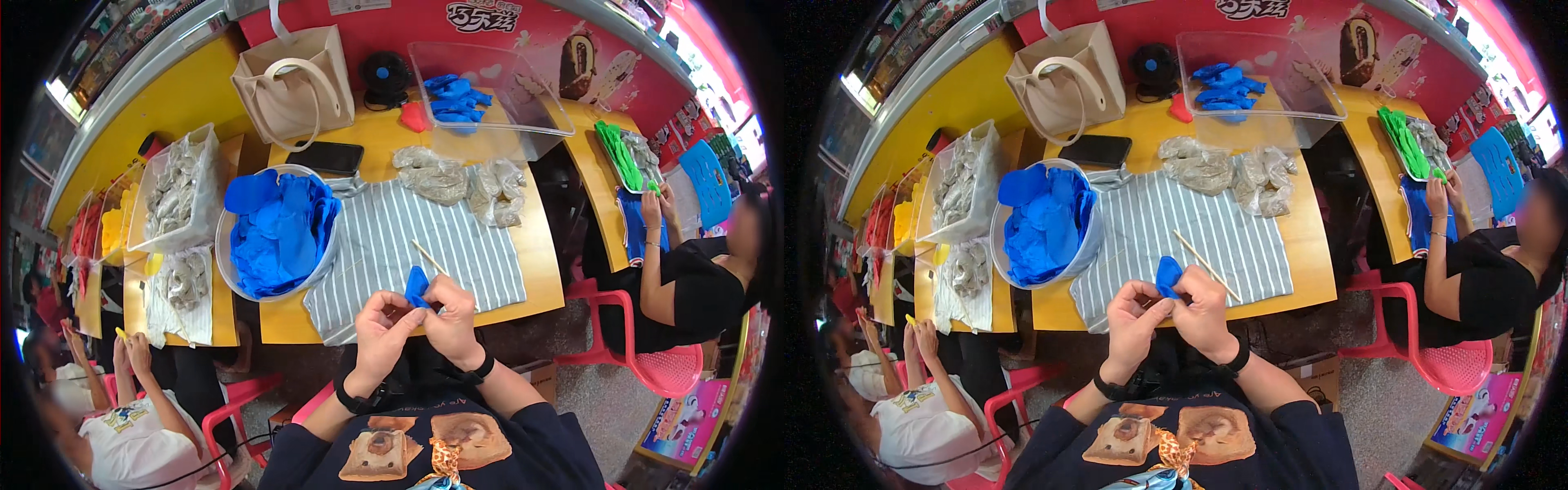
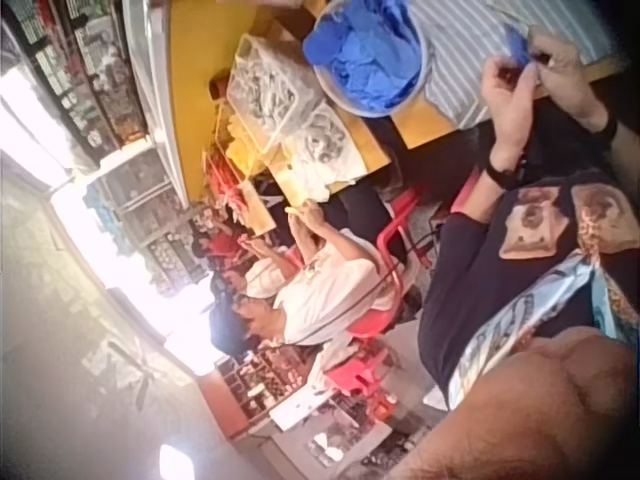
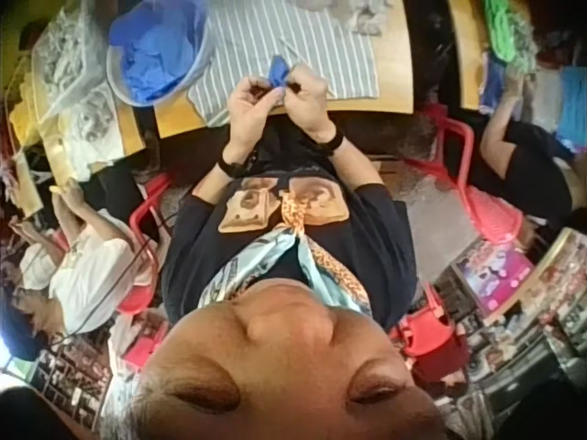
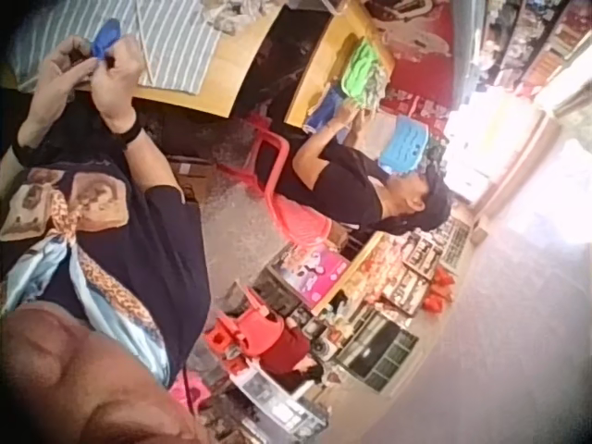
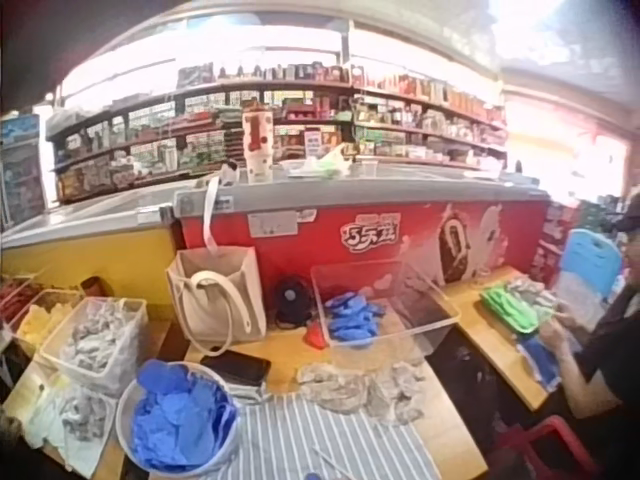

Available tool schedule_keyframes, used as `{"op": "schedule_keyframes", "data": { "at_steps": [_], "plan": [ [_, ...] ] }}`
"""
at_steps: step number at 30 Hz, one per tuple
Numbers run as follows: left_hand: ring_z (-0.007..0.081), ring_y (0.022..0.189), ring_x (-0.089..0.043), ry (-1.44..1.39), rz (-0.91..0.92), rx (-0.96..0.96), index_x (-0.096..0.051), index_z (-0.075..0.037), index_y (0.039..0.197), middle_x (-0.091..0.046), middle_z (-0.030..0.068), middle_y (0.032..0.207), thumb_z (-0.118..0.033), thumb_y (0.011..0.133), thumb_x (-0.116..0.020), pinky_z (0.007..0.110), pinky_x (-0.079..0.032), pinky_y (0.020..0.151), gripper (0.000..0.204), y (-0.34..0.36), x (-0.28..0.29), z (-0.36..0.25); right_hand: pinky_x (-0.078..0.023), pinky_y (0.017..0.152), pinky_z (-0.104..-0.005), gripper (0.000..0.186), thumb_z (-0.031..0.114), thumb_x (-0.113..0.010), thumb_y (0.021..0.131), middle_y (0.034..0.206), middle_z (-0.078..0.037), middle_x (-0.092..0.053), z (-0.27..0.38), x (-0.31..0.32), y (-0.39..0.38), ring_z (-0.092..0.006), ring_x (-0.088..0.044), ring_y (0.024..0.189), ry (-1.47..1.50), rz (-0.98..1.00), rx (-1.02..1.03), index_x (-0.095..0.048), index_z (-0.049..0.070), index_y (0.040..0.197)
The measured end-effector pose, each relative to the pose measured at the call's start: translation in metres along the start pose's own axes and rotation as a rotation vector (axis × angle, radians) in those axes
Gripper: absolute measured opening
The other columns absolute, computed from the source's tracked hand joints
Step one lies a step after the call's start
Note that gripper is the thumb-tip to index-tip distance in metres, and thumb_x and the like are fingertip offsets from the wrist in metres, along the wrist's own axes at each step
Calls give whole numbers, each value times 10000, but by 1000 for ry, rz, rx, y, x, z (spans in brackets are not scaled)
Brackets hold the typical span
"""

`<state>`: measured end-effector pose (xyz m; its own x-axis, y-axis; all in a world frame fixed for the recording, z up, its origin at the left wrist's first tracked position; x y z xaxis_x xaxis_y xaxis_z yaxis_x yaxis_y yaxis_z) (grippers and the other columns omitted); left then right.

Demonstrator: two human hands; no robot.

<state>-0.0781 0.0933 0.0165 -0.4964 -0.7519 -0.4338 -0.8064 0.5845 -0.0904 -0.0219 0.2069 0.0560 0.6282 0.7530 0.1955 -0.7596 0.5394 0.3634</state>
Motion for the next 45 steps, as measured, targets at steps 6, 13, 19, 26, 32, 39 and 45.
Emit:
{"op": "schedule_keyframes", "data": {
  "at_steps": [6,13,19,26,32,39,45],
  "plan": [
    [74,773,-593,20,-53,86,-584,-7,992,-634,38,904,-36,882,-654,226,-497,696,133,10,11,7,-435,567,-402,63,-51,-598,731,739,-157,-549,20,-9,5,-330,-562,653,-183,182,110,-579,3,758],
    [82,737,-605,36,-6,62,-596,-1,1004,-638,49,882,-50,887,-652,207,-490,669,139,10,6,9,-433,581,-374,52,-69,-561,781,756,-143,-549,3,-6,3,-304,-574,679,-13,223,4,-586,-32,806],
    [61,765,-541,116,66,-21,-611,1,827,-555,10,899,-12,867,-661,209,-440,660,66,14,7,2,-394,557,-266,4,-37,-593,808,745,-58,-543,-13,-9,0,-114,-515,651,181,292,-168,-596,-35,809],
    [123,797,-545,451,176,-162,-570,16,743,-542,64,863,9,801,-684,233,-424,659,128,15,2,-19,-392,549,-256,62,26,-575,842,716,-44,-533,-25,-11,-9,-88,-485,623,219,351,-307,-594,-29,822],
    [166,709,-603,701,180,-268,-568,14,752,-604,99,832,20,768,-675,260,-467,646,109,6,-4,-35,-398,534,-277,57,32,-575,829,701,-59,-539,-26,-11,-11,-103,-508,610,199,321,-299,-591,-22,824],
    [51,687,-564,203,-91,-23,-622,16,918,-614,13,825,67,815,-587,220,-462,617,121,11,17,1,-432,555,-371,22,-6,-581,802,734,-149,-533,15,-16,-3,-327,-543,619,-105,315,86,-560,-4,809],
    [220,656,-576,732,-38,-360,-635,49,986,-566,137,785,69,784,-570,304,-448,593,213,16,-5,-25,-389,528,-304,64,-26,-596,837,691,-94,-531,6,-5,-5,-168,-517,585,-4,93,-38,-567,-31,781]
  ]
}}
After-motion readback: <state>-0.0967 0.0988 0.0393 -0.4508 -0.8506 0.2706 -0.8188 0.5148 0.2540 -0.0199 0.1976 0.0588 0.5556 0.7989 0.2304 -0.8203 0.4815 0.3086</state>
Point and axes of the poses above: each hand's wrist, its own y-axis towards the middle knuckle, its own x-axis out of the back of the hand, z = x × y, the point moved 9 cm from there along y, towards the middle knuckle
